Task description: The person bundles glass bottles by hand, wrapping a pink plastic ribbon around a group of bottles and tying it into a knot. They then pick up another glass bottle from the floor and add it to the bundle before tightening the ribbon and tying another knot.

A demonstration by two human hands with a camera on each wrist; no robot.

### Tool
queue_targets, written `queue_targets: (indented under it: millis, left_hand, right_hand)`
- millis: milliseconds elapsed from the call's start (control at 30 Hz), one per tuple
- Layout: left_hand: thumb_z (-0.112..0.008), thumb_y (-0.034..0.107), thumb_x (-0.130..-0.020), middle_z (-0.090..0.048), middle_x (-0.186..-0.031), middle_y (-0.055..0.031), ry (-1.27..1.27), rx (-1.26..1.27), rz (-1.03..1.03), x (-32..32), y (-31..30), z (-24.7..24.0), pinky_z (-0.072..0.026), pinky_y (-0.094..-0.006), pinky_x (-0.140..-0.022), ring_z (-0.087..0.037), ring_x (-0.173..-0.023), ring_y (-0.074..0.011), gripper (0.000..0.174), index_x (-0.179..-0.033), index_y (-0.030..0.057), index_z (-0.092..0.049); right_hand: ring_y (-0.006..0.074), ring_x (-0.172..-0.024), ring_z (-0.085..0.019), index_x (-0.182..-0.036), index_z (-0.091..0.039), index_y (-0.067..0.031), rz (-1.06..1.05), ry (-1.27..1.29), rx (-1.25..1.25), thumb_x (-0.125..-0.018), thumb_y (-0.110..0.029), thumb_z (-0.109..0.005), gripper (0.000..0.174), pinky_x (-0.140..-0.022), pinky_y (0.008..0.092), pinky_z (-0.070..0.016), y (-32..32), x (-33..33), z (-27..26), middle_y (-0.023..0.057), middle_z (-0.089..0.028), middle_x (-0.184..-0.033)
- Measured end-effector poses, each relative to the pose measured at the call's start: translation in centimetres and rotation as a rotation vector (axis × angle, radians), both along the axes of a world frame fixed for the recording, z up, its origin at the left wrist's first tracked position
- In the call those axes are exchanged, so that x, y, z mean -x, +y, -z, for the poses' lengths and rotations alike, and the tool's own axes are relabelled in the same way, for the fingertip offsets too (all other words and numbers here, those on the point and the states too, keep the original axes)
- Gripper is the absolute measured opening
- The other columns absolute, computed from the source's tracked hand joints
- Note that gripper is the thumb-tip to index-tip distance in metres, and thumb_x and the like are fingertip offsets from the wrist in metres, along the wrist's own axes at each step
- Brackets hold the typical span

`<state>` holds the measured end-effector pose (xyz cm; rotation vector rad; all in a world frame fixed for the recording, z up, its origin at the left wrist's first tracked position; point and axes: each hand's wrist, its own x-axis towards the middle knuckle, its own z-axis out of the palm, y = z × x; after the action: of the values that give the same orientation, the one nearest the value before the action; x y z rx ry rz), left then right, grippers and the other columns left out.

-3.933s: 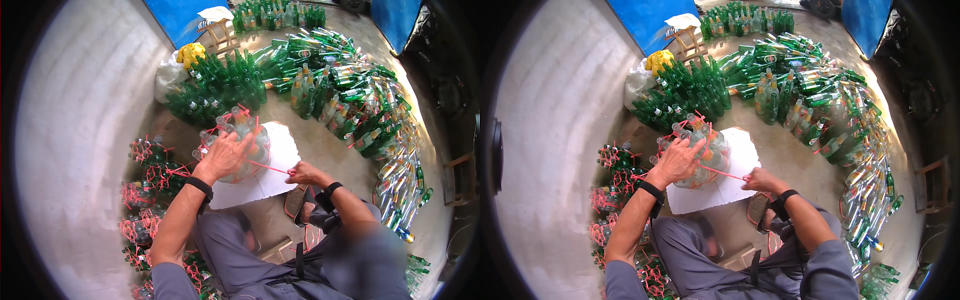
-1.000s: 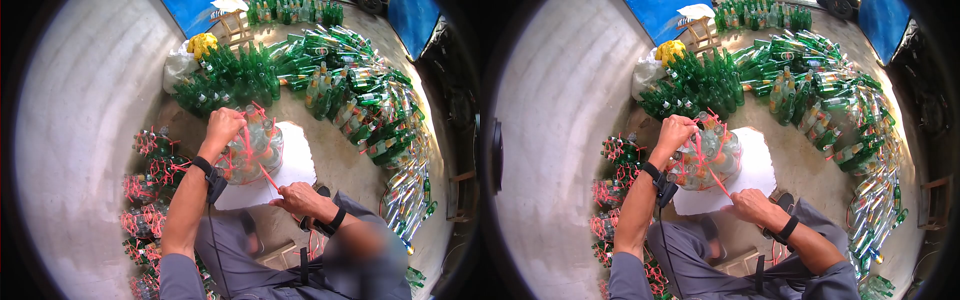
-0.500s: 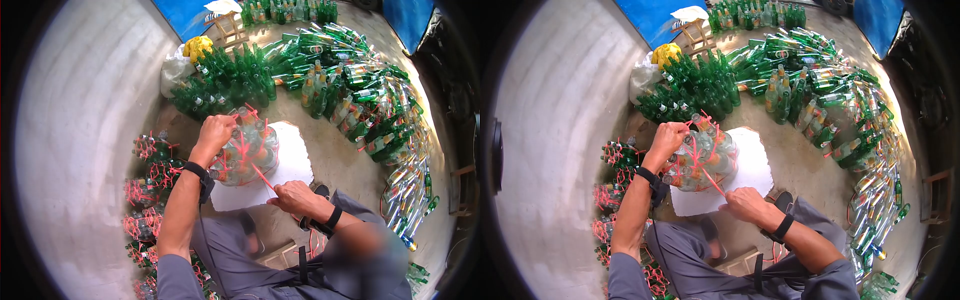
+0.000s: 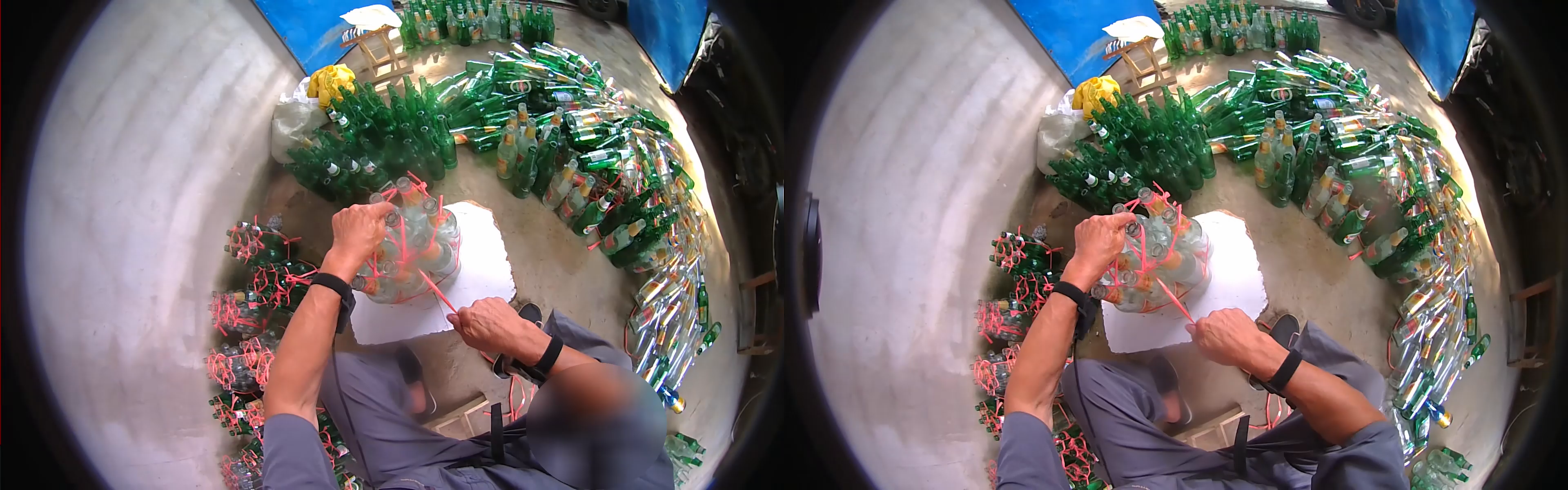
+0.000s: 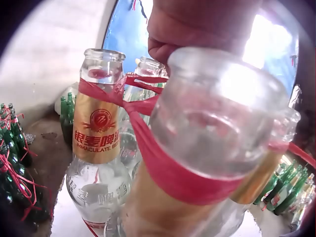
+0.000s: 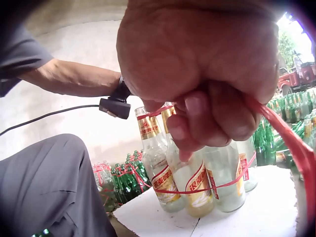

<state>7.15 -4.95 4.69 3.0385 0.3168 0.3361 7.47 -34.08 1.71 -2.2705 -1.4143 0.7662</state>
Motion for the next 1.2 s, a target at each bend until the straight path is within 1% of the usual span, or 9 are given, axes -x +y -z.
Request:
queue_targets:
  millis: [267, 333, 433, 667, 900, 1000, 1033, 1100, 1200]
  left_hand:
    - [-0.061, 0.016, -0.087, -0.071, -0.087, -0.0150, -0.013, 0.130, 0.030, 1.7, -0.9, -0.3, -0.0537, -0.0473, -0.074, -0.068, -0.084, -0.0353, 0.024, -0.109, 0.0132, -0.071]
    - [-0.062, 0.013, -0.086, -0.071, -0.091, -0.0146, -0.104, 0.183, 0.052, 2.5, -2.2, -0.6, -0.0532, -0.0468, -0.076, -0.067, -0.086, -0.0346, 0.022, -0.106, 0.0094, -0.070]
    - [-0.066, 0.009, -0.082, -0.067, -0.094, -0.0123, -0.296, -0.082, 0.116, 4.8, -5.9, -2.7, -0.0522, -0.0469, -0.076, -0.064, -0.084, -0.0334, 0.019, -0.101, 0.0063, -0.069]
    - [-0.068, 0.011, -0.081, -0.063, -0.091, -0.0113, 0.079, 0.208, 0.532, 11.3, -12.9, 0.9, -0.0482, -0.0402, -0.082, -0.060, -0.088, -0.0293, 0.026, -0.107, 0.0059, -0.066]
    - [-0.066, 0.008, -0.079, -0.063, -0.085, -0.0115, -0.022, 0.252, 0.454, 11.8, -14.4, 3.1, -0.0490, -0.0402, -0.077, -0.060, -0.083, -0.0288, 0.018, -0.096, 0.0053, -0.065]
    - [-0.064, 0.007, -0.076, -0.062, -0.078, -0.0111, -0.028, 0.242, 0.438, 12.2, -14.7, 3.7, -0.0498, -0.0402, -0.073, -0.061, -0.079, -0.0288, 0.009, -0.085, 0.0047, -0.062]
    - [-0.062, 0.007, -0.076, -0.061, -0.075, -0.0110, -0.027, 0.238, 0.429, 12.5, -14.7, 4.1, -0.0501, -0.0412, -0.071, -0.061, -0.077, -0.0291, 0.006, -0.081, 0.0047, -0.061]
    - [-0.061, 0.006, -0.075, -0.061, -0.073, -0.0108, -0.026, 0.231, 0.418, 13.0, -14.6, 4.6, -0.0503, -0.0421, -0.070, -0.060, -0.075, -0.0294, 0.003, -0.077, 0.0047, -0.060]
    - [-0.060, 0.007, -0.074, -0.061, -0.072, -0.0109, -0.026, 0.172, 0.430, 13.4, -14.3, 4.7, -0.0517, -0.0424, -0.070, -0.061, -0.075, -0.0295, 0.003, -0.077, 0.0052, -0.061]
  right_hand:
    - [0.0376, -0.074, -0.070, -0.080, -0.069, -0.0033, -0.130, -0.091, 0.101, -0.088, -0.018, -0.052, 0.024, -0.065, 0.0480, -0.0562, -0.5, 1.5, 5.0, 0.0196, -0.069, -0.076]
    - [0.0378, -0.074, -0.070, -0.080, -0.069, -0.0034, -0.142, -0.095, 0.101, -0.088, -0.018, -0.053, 0.023, -0.065, 0.0481, -0.0562, -0.2, 1.9, 5.6, 0.0198, -0.070, -0.077]
    - [0.0385, -0.074, -0.070, -0.080, -0.068, -0.0030, -0.151, -0.074, 0.082, -0.088, -0.018, -0.052, 0.024, -0.066, 0.0486, -0.0559, -0.5, 2.0, 4.9, 0.0206, -0.069, -0.077]
    - [0.0438, -0.074, -0.066, -0.080, -0.066, -0.0008, -0.112, 0.062, 0.027, -0.098, -0.023, -0.042, 0.038, -0.070, 0.0530, -0.0527, -1.9, 1.4, 3.1, 0.0247, -0.066, -0.075]
    - [0.0428, -0.073, -0.065, -0.080, -0.065, 0.0012, -0.158, 0.179, -0.161, -0.098, -0.026, -0.046, 0.038, -0.069, 0.0519, -0.0513, -1.7, 0.0, 2.9, 0.0239, -0.065, -0.074]
    - [0.0398, -0.070, -0.062, -0.081, -0.065, 0.0040, -0.247, 0.241, -0.266, -0.087, -0.019, -0.056, 0.025, -0.068, 0.0463, -0.0517, -0.6, -2.6, 3.6, 0.0236, -0.066, -0.079]
    - [0.0328, -0.072, -0.066, -0.093, -0.069, 0.0028, -0.255, 0.318, -0.242, -0.085, -0.018, -0.057, 0.025, -0.070, 0.0411, -0.0525, 0.0, -3.6, 2.2, 0.0201, -0.069, -0.084]
    - [0.0195, -0.079, -0.066, -0.116, -0.066, 0.0020, -0.062, 0.589, -0.299, -0.091, -0.023, -0.060, 0.036, -0.076, 0.0369, -0.0524, 0.7, -3.7, -0.6, 0.0100, -0.070, -0.083]
    - [0.0139, -0.082, -0.065, -0.124, -0.063, 0.0040, 0.061, 0.672, -0.545, -0.094, -0.023, -0.060, 0.040, -0.074, 0.0327, -0.0534, 4.2, -3.1, 1.3, 0.0047, -0.070, -0.090]
